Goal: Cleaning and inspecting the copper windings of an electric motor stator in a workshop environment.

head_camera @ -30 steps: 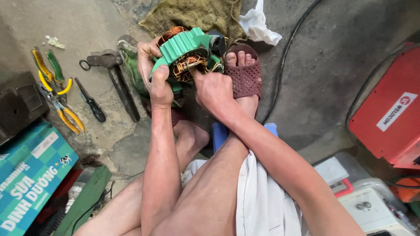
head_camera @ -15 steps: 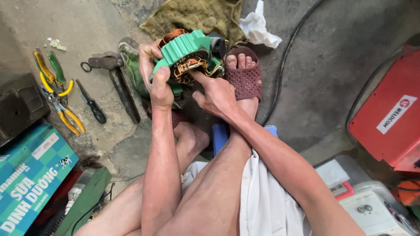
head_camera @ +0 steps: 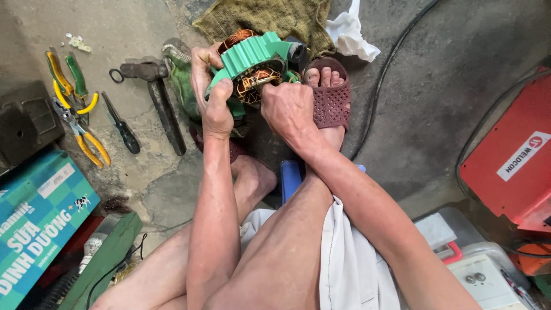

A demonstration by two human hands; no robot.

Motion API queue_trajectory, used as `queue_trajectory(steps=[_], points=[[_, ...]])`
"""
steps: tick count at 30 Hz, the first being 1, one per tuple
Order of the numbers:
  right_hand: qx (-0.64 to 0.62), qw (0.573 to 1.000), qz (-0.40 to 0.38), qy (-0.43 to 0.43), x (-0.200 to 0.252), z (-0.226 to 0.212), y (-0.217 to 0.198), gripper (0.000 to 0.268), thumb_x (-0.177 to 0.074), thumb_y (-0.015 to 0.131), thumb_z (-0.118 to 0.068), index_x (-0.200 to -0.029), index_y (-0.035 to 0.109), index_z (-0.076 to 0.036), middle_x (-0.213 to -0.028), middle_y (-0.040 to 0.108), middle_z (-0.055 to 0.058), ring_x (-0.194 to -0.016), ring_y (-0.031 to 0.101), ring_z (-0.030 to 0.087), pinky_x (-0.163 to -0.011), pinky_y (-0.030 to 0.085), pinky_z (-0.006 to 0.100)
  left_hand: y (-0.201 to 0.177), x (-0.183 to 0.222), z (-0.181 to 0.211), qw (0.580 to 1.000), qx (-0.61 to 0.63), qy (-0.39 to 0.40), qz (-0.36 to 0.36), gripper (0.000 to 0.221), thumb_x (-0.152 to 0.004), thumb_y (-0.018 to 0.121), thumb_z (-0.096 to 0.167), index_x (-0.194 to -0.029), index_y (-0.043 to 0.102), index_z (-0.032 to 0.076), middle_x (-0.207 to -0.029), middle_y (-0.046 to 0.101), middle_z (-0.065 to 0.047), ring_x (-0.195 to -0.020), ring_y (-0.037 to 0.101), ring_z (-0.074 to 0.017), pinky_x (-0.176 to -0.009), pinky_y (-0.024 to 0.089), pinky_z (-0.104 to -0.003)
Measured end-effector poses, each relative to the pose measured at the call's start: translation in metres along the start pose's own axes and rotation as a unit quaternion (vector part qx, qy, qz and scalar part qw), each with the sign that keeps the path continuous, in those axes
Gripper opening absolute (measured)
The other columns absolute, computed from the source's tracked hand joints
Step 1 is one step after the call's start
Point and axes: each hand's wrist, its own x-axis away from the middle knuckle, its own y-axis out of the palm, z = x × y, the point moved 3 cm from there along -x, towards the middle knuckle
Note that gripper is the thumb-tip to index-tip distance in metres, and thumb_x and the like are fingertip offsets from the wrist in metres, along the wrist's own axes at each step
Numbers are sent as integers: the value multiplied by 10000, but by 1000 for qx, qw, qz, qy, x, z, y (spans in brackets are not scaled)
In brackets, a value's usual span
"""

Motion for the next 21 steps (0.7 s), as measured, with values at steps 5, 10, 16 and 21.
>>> queue_trajectory(steps=[5, 10, 16, 21], points=[[17, 990, 74, -115, 6, 7, -11, 87, -866, 598, -141, -788, 584, -176, -522, 593, -18, -370, 512, 192, -374, 348, 361, -1, -1, 0, 1000, 4, -8, 1, 141, -850, 432, 197, -923, 332, 131, -906, 269, -8, -835, 242, -173, -747, 248, -375], [-98, 965, 198, -142, 21, 10, -59, 81, -1017, 686, -188, -1000, 662, -112, -748, 562, 27, -512, 510, 190, -470, 394, 341, -1, -1, 1, 1000, 10, -2, 1, 156, -859, 435, 216, -927, 325, 130, -926, 287, -23, -871, 273, -191, -783, 247, -395], [-197, 948, 197, -151, 19, 8, -51, 58, -1004, 633, -69, -997, 585, -38, -733, 576, 70, -560, 555, 225, -509, 435, 363, 0, 0, -5, 1000, -6, 5, 7, 150, -870, 424, 226, -929, 321, 133, -925, 246, -20, -879, 260, -201, -801, 258, -404], [-258, 934, 193, -154, 19, 10, -47, 80, -969, 636, 8, -951, 561, -14, -717, 552, 98, -569, 542, 264, -524, 433, 381, 1, -1, -7, 1000, -8, 2, 9, 163, -864, 430, 233, -931, 315, 140, -922, 244, -17, -862, 244, -193, -781, 248, -396]])
